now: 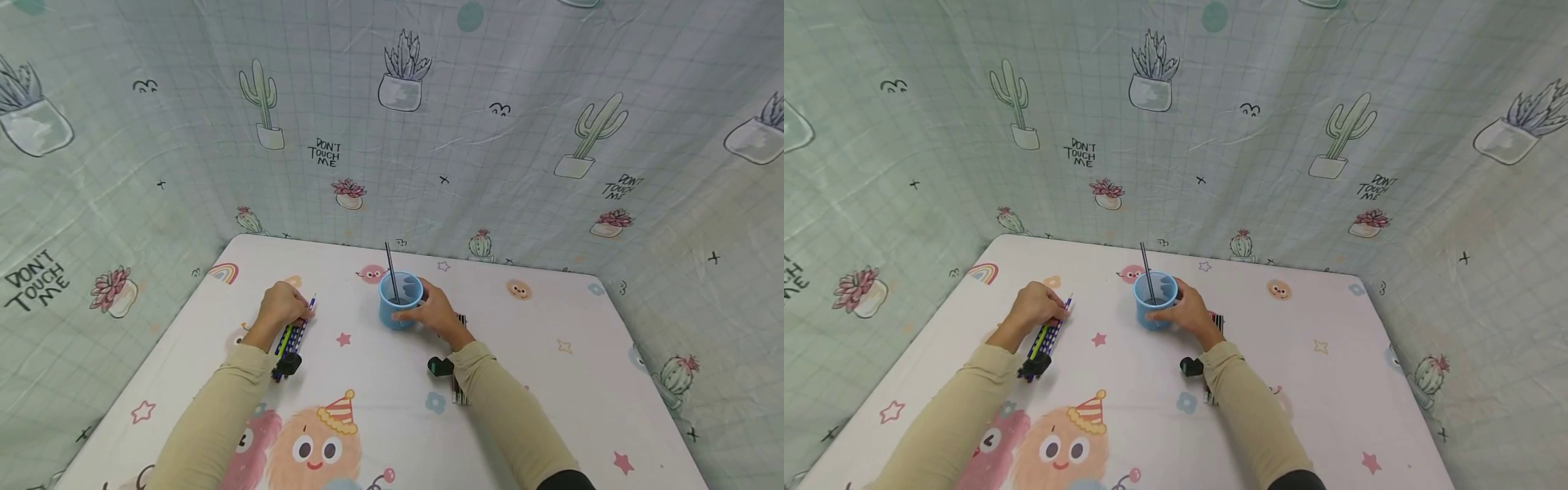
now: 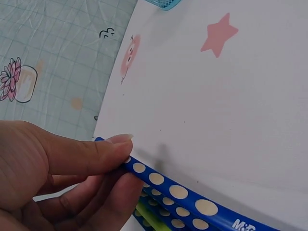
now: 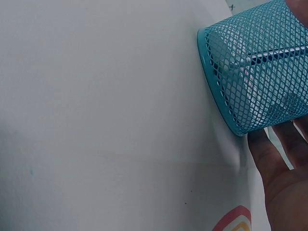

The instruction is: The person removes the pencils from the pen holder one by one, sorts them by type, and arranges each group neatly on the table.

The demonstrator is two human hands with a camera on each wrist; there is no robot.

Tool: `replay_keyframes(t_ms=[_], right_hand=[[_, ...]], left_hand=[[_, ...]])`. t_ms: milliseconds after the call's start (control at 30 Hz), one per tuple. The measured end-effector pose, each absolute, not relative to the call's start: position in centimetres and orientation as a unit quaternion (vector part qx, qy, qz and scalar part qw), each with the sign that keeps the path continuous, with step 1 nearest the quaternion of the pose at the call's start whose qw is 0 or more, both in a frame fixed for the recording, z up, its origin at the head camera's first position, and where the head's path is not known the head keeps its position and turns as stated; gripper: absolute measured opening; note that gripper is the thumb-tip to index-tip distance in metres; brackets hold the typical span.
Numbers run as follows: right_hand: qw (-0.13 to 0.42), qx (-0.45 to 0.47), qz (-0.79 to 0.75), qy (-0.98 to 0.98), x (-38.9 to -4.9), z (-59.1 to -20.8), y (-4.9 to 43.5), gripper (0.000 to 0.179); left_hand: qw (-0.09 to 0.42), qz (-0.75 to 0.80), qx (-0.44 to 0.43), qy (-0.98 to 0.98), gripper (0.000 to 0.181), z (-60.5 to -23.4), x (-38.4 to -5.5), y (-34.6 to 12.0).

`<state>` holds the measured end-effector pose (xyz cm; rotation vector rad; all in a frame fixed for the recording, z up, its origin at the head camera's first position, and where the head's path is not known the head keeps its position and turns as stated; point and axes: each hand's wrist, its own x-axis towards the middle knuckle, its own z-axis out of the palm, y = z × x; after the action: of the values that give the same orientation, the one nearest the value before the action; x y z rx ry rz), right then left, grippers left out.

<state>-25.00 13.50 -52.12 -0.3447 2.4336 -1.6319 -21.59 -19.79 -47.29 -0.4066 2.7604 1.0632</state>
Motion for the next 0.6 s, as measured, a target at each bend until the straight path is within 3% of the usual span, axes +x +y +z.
replay_keyframes(t_ms=[600], right_hand=[[0.1, -0.113, -0.559, 0.815, -24.93, -52.06, 13.45, 0.095]], left_hand=[[0.097, 0.288, -0.143, 0.942, 0.021, -47.79, -21.16, -19.88]])
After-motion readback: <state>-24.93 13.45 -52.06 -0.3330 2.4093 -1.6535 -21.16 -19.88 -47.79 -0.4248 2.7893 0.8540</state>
